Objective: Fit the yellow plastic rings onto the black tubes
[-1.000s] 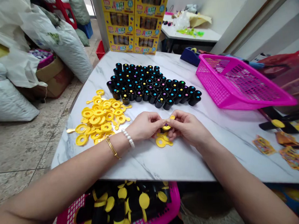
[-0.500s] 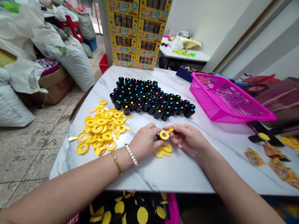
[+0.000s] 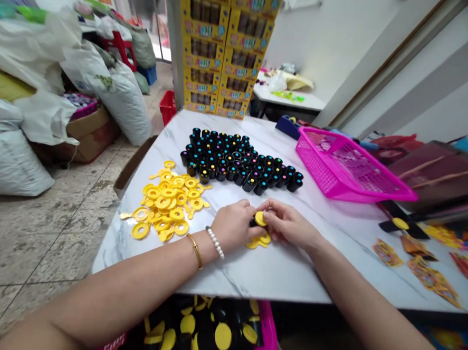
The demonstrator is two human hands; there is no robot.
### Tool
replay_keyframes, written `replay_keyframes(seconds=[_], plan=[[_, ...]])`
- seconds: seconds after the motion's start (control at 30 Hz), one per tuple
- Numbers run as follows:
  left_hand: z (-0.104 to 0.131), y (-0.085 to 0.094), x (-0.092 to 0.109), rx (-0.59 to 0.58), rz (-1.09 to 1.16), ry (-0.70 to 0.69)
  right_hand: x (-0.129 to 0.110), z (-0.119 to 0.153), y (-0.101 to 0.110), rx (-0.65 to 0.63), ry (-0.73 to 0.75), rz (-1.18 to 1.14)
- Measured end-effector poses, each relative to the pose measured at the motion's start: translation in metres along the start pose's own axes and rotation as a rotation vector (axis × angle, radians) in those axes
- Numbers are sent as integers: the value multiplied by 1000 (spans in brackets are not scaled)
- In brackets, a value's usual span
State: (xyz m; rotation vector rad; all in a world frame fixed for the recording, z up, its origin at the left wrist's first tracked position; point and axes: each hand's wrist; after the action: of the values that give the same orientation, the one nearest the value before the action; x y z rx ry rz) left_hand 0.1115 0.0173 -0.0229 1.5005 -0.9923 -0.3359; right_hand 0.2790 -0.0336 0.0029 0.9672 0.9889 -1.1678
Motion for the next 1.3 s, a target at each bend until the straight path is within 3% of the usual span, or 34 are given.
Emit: replay_keyframes(seconds=[0.13, 0.27, 0.43, 0.57, 0.67, 0.77, 0.83, 0.9, 1.0, 1.17, 1.3], plan=[[0, 5, -7, 1, 11, -99, -1, 15, -8, 119, 223, 210], [-1, 17, -21, -107, 148, -289, -8, 60, -20, 222, 344, 360], [-10, 21, -39, -12, 82, -175, 16, 121, -56, -101, 129, 538], [-13, 17, -42, -15, 69, -169, 52, 135, -81, -202, 81, 627], [-13, 15, -41, -6, 59, -150, 56, 131, -72, -191, 251, 639], [-13, 14, -40, 30, 65, -106, 36, 117, -43, -4, 506, 692], [-13, 14, -41, 47, 74, -97, 20, 102, -20, 85, 562, 827], [-13, 14, -41, 39, 81, -96, 8, 83, -2, 35, 524, 945], [-12, 15, -40, 17, 82, -96, 3, 56, 12, -76, 413, 927], [-12, 14, -41, 23, 86, -88, -6, 32, 12, -132, 208, 841], [-13, 12, -42, 20, 84, -82, -19, 33, 5, -176, 238, 1004]])
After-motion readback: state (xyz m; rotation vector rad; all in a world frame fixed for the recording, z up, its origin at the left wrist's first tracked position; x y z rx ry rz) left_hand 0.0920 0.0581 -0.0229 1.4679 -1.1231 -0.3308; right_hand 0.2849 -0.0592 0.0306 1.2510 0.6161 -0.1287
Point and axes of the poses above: each hand's wrist, its own z-axis away from the middle knuckle, its own y-axis out of the back of the hand, x = y × z, and after that the axes turned 15 degrees about -z, right-handed
